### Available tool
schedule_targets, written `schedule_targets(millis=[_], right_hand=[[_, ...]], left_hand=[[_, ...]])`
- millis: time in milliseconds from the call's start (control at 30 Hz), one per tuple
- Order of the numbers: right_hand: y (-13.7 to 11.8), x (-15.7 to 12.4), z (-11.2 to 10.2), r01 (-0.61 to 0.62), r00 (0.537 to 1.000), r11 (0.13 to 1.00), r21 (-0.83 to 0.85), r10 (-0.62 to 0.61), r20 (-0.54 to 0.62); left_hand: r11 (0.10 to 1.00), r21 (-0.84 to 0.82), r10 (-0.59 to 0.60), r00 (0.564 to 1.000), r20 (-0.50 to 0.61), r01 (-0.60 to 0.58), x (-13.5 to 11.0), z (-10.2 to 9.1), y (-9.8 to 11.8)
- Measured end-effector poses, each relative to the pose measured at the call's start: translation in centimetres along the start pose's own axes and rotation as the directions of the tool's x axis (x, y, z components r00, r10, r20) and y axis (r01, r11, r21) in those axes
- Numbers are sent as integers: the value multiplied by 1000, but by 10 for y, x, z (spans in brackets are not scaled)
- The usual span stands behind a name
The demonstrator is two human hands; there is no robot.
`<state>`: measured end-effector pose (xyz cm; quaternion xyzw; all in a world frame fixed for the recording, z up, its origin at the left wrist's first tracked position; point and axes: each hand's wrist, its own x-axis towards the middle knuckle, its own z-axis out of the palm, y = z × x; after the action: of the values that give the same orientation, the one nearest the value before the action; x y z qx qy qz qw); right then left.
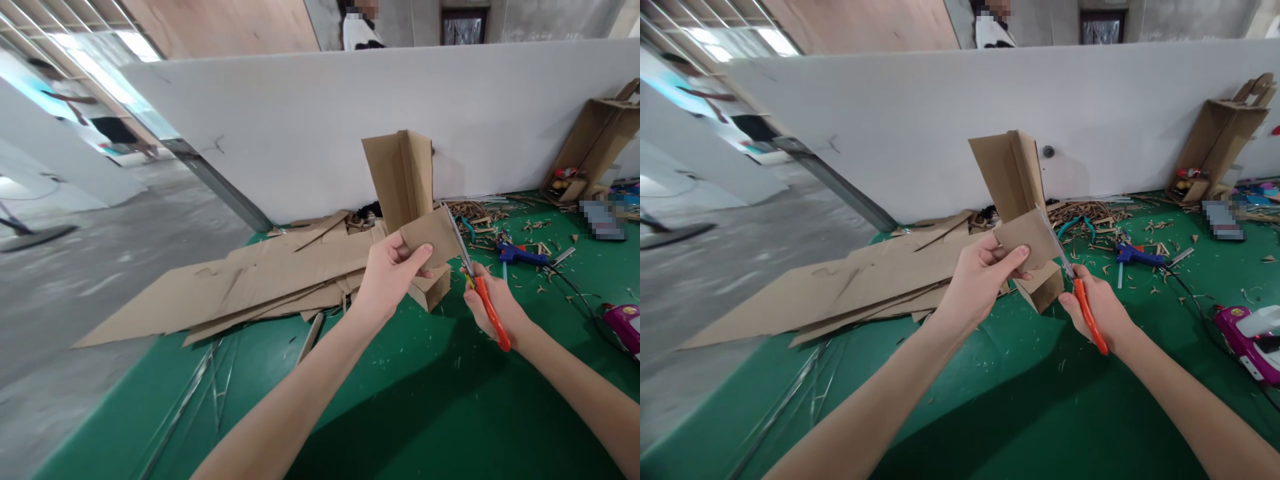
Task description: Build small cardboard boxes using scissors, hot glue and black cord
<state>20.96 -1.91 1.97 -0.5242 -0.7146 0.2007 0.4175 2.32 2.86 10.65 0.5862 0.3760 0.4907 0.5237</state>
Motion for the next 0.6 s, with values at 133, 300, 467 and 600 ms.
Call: schedule_targets(millis=[133,300,467,600], right_hand=[[-3,-1,-2,63,998,998,6,-63,8],[-7,-2,-1,-14,1000,998,56,14,-3],[-4,-2,3,-45,999,997,61,46,-20],[-6,-1,2,-79,997,996,42,80,-11]], left_hand=[[1000,17,-4,1000,7,4,0,0,0],[999,32,-23,999,34,22,0,-1,-1],[1000,18,-19,999,42,19,1,-1,-2],[1000,13,-10,999,43,9,0,0,-2]])
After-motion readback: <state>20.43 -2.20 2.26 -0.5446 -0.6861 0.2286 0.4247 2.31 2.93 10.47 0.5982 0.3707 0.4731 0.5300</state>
